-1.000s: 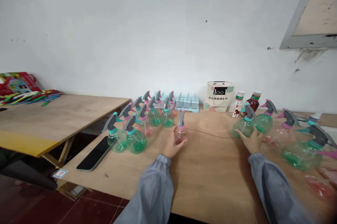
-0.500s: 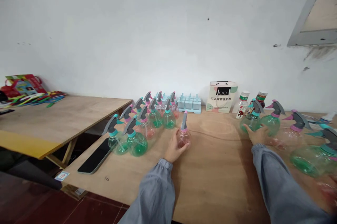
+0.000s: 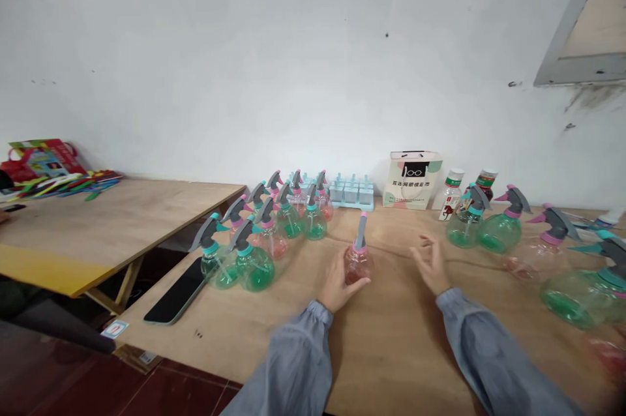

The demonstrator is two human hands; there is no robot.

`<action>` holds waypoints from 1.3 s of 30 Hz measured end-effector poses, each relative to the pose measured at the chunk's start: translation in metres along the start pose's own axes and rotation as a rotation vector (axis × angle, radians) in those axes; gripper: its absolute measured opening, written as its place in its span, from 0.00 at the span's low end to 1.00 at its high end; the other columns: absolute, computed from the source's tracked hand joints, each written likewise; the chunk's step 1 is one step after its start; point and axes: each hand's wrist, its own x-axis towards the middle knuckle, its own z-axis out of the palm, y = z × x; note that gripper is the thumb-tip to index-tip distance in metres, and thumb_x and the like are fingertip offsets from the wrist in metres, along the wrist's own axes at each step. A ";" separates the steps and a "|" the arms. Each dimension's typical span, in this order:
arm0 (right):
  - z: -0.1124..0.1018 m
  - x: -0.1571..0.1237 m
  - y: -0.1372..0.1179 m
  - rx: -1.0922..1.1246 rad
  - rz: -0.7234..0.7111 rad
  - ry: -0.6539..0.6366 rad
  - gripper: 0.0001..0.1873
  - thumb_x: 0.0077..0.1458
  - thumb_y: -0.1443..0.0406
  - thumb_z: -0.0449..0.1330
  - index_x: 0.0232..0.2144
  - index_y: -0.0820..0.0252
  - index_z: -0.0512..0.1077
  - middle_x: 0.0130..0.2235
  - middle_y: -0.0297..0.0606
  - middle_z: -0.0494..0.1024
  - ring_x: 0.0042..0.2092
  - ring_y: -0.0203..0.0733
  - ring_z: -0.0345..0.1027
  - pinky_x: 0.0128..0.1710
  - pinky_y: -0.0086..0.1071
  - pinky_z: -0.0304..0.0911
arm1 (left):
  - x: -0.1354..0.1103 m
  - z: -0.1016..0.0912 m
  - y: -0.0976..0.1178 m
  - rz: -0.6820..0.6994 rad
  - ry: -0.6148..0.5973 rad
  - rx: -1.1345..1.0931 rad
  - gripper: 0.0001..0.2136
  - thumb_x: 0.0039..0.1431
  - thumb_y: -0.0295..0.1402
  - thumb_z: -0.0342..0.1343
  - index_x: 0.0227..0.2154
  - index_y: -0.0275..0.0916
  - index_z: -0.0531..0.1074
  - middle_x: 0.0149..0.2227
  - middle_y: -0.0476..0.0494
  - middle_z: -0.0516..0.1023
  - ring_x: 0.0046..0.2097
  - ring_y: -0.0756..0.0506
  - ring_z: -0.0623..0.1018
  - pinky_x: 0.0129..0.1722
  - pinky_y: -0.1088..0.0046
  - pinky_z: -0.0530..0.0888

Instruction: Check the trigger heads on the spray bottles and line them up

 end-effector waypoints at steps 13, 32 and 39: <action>0.017 -0.039 -0.091 0.526 0.103 -0.399 0.39 0.54 0.49 0.62 0.63 0.52 0.57 0.42 0.40 0.76 0.44 0.44 0.74 0.47 0.40 0.72 | 0.016 -0.001 0.015 0.051 0.347 0.030 0.29 0.62 0.44 0.55 0.62 0.41 0.56 0.62 0.34 0.64 0.65 0.38 0.65 0.65 0.53 0.61; 0.004 -0.003 -0.087 1.025 0.624 -0.543 0.32 0.46 0.43 0.64 0.47 0.55 0.75 0.42 0.44 0.83 0.39 0.51 0.78 0.32 0.38 0.71 | 0.075 -0.048 0.008 -0.268 0.335 0.826 0.28 0.55 0.49 0.59 0.52 0.33 0.66 0.53 0.29 0.70 0.54 0.31 0.71 0.50 0.53 0.69; 0.017 0.000 -0.093 1.068 0.565 -0.604 0.30 0.46 0.40 0.62 0.41 0.55 0.75 0.42 0.43 0.82 0.43 0.48 0.76 0.39 0.38 0.71 | 0.028 -0.026 0.008 -0.083 0.280 0.734 0.27 0.54 0.51 0.58 0.51 0.38 0.67 0.46 0.35 0.76 0.52 0.35 0.74 0.48 0.59 0.70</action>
